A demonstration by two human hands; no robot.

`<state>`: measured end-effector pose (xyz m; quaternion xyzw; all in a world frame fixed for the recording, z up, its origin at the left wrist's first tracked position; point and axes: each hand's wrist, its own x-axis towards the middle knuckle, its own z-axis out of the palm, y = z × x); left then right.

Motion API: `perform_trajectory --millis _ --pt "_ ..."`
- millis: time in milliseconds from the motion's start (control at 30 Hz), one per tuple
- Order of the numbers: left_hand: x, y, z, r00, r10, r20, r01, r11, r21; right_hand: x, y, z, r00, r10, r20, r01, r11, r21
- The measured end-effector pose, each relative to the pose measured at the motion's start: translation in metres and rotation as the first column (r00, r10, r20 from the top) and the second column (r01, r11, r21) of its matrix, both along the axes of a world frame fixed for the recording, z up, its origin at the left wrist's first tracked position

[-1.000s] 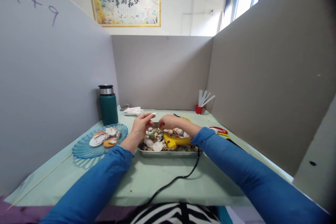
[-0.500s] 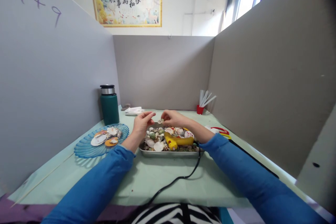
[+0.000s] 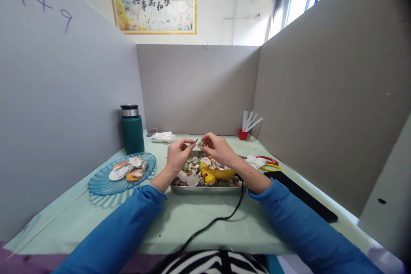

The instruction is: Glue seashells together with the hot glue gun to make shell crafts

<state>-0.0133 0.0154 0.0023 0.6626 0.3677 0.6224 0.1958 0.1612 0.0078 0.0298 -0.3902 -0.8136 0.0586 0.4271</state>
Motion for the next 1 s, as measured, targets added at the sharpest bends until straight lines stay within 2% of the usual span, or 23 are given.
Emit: perform_trajectory --millis 167,300,567,800,1000 --pt "0.003 -0.009 0.005 1.0 0.013 -0.028 -0.01 0.995 0.101 0.001 0.001 -0.004 0.999 -0.045 0.015 0.043 0.996 0.075" --pt "0.005 -0.013 0.007 0.999 -0.012 -0.05 0.018 0.992 0.128 -0.001 0.002 -0.006 0.998 -0.06 0.033 0.056 0.993 0.108" --pt "0.005 -0.011 0.002 0.974 0.048 -0.22 0.002 0.975 0.221 -0.003 0.0 -0.009 0.999 -0.035 0.018 0.033 0.993 0.11" --pt "0.007 -0.015 0.004 0.99 0.005 -0.14 0.016 0.989 0.149 -0.004 0.001 -0.011 0.999 -0.023 -0.025 0.024 0.997 0.07" --pt "0.005 -0.014 0.003 0.978 0.02 -0.21 0.022 0.98 0.196 -0.004 0.004 -0.012 0.997 -0.004 -0.077 0.008 0.999 0.045"
